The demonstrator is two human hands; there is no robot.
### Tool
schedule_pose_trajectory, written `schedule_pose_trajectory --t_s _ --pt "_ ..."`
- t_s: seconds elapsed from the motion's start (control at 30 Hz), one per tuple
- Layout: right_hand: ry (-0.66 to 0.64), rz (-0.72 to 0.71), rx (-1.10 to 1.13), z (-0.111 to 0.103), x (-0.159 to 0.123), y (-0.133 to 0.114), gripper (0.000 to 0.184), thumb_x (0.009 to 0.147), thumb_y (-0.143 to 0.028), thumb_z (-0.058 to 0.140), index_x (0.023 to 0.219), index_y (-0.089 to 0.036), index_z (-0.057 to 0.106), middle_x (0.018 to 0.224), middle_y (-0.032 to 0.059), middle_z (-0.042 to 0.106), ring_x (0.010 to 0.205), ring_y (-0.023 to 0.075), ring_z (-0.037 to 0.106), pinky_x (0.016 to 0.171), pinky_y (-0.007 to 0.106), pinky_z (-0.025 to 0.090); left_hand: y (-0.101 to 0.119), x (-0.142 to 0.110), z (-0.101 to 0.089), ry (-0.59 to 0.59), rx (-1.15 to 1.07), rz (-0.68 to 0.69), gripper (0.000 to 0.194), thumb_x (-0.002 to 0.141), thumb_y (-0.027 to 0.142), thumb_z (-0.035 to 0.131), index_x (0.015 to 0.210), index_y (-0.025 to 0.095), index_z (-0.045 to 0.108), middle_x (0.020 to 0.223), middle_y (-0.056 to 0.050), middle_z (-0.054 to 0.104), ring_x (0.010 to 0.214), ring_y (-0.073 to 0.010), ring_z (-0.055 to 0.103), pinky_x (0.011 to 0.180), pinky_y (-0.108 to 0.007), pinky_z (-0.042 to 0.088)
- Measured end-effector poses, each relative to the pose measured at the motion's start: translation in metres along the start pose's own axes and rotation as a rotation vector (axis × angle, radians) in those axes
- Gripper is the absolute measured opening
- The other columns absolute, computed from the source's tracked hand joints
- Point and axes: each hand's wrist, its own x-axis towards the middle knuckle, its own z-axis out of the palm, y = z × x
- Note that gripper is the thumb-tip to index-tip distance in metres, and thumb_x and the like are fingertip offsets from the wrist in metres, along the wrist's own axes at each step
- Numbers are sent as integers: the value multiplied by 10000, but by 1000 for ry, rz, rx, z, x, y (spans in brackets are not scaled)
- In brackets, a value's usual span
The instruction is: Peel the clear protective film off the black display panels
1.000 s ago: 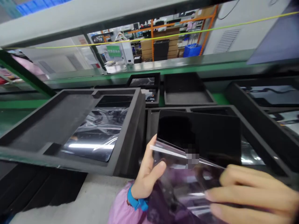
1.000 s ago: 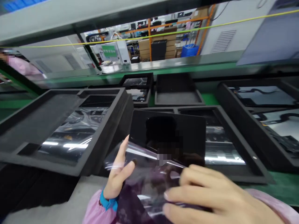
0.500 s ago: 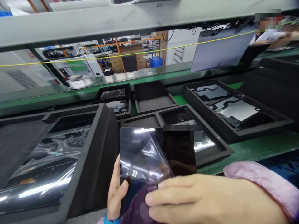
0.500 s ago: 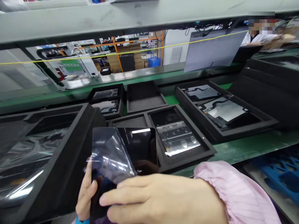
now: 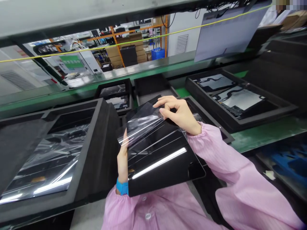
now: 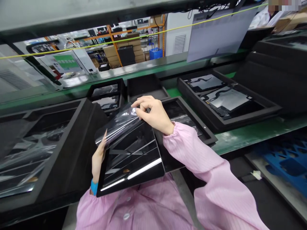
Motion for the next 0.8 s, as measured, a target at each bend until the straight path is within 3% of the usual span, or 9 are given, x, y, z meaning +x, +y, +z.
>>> schedule_pose_trajectory --t_s 0.1,0.23,0.37,0.53,0.67,0.8 --pt "23 68 76 2 1 -3 305 735 -153 563 438 -179 493 852 13 693 950 188 606 901 347 434 6 -2 -1 61 -19 -11 430 901 401 542 1299 242 507 1448 -104 421 1303 -280 429 1075 -537 341" --pt "32 86 116 3 1 -7 300 724 -152 563 434 -180 491 845 13 692 926 184 607 857 329 444 13 -7 1 99 -41 -60 433 909 335 490 1339 291 490 1493 -19 407 1370 -222 374 1131 -412 329" --pt "34 86 122 1 0 -10 307 737 -159 571 440 -174 493 850 26 690 917 194 612 860 343 444 22 -8 5 140 -84 -104 484 889 235 425 1371 217 475 1494 -27 401 1381 -206 361 1129 -360 341" --pt "81 134 61 -1 -5 -8 249 744 -235 617 513 -167 553 1196 38 601 1178 239 512 1050 394 333 47 -17 16 180 -178 -129 483 892 245 447 1373 213 476 1488 17 399 1402 -153 308 1173 -276 224" --pt "108 327 118 -6 -12 5 188 707 -339 659 616 -191 589 955 37 645 1224 242 468 1076 378 290 68 -25 27 216 -325 -138 466 911 238 487 1374 194 467 1378 14 545 1386 -148 335 1170 -270 219" --pt "44 496 98 -11 -15 16 255 685 -441 650 694 -192 591 792 24 598 874 183 547 925 342 387 75 -23 32 125 -496 -132 466 935 193 466 1398 174 420 1309 12 610 1386 -154 327 1158 -280 245"
